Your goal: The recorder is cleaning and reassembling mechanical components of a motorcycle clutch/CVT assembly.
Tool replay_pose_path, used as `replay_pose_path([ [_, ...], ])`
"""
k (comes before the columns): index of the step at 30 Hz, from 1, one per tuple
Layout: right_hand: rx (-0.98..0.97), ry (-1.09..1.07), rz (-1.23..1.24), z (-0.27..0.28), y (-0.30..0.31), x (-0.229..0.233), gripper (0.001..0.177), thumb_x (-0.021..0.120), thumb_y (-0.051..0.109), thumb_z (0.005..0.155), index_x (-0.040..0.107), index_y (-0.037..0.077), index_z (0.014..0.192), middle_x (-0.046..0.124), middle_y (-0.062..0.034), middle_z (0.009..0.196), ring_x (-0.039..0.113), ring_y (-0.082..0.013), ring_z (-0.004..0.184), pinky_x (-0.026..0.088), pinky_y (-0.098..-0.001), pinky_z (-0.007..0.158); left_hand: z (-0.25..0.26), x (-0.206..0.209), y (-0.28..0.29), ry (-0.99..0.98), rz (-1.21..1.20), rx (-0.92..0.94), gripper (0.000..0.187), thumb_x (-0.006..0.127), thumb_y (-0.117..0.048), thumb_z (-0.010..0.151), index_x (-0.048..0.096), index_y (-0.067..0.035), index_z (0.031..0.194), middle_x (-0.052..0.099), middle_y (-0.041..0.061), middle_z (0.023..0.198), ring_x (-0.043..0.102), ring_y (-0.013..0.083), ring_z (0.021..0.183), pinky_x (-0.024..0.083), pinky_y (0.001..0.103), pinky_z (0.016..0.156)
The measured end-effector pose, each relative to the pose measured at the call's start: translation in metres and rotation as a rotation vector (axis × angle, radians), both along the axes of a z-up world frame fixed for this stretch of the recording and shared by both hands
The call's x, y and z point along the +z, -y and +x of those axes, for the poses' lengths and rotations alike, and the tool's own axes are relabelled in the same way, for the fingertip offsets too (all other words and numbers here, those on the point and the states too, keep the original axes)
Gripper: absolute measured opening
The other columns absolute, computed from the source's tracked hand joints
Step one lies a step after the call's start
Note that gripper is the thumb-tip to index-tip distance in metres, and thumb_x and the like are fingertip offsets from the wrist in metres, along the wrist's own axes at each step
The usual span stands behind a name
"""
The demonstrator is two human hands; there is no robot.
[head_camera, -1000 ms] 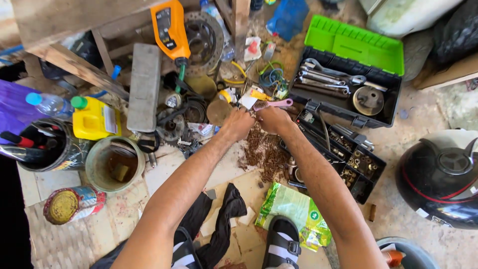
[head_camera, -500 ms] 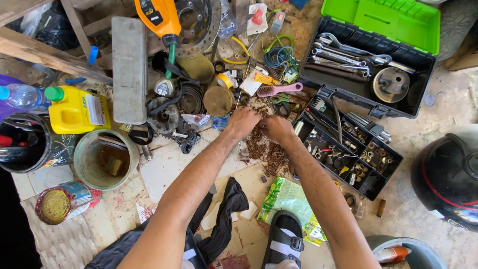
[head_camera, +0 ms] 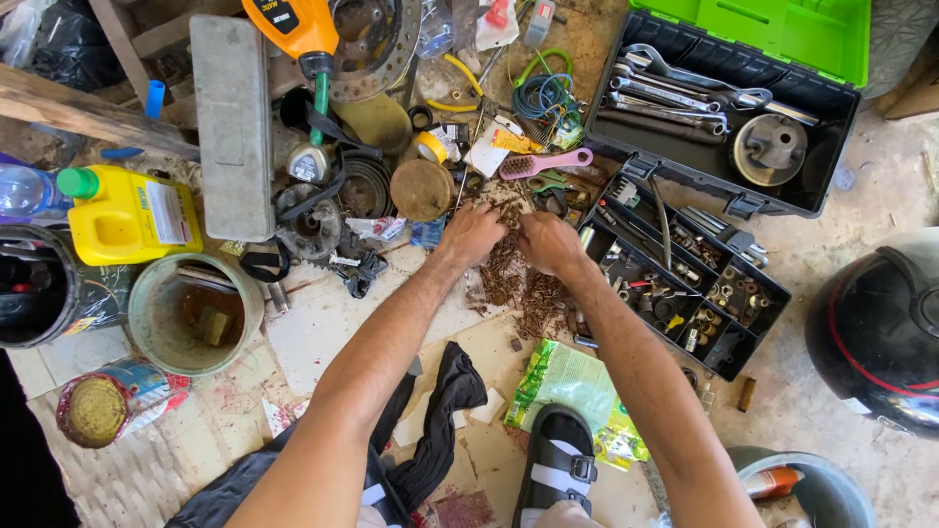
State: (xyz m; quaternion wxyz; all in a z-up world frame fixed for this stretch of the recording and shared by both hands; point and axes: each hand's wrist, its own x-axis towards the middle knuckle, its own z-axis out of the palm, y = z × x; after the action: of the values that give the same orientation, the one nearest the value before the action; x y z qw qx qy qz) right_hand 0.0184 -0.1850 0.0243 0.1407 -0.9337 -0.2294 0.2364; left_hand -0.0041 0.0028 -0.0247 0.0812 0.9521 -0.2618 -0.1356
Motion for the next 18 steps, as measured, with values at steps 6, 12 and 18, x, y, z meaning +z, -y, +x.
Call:
replay_pose_path([
  [6,-0.04,0.126,0.19,0.002,0.015,-0.005,0.027,0.065,0.006,0.088,0.068,0.005,0.115,0.072,-0.0175,0.099,0.072,-0.0362,0.083,0.061,-0.0482,0.069,-0.008,0.006,0.001,0.101,-0.102,0.019,0.022,0.075,-0.009,0.086,0.081,-0.019,0.104,0.071,0.012,0.11,0.064,0.0268,0.111,0.049,0.049,0.103],
  [12,0.014,0.122,0.107,-0.007,0.007,-0.023,0.021,0.069,0.006,0.086,0.075,0.008,0.106,0.074,-0.0129,0.103,0.072,-0.0307,0.092,0.063,-0.0434,0.076,-0.005,0.012,0.001,0.095,0.146,-0.101,0.011,0.071,-0.01,0.089,0.08,-0.015,0.093,0.067,0.012,0.129,0.059,0.0274,0.129,0.047,0.047,0.109],
  [18,0.07,0.236,0.007,-0.018,-0.002,-0.01,0.018,0.076,0.015,0.084,0.073,0.004,0.098,0.07,-0.0118,0.107,0.064,-0.0305,0.109,0.059,-0.0451,0.086,-0.006,-0.008,-0.002,0.142,-0.112,0.058,0.021,0.072,-0.005,0.087,0.075,-0.009,0.107,0.069,0.012,0.125,0.061,0.0292,0.125,0.047,0.052,0.108],
])
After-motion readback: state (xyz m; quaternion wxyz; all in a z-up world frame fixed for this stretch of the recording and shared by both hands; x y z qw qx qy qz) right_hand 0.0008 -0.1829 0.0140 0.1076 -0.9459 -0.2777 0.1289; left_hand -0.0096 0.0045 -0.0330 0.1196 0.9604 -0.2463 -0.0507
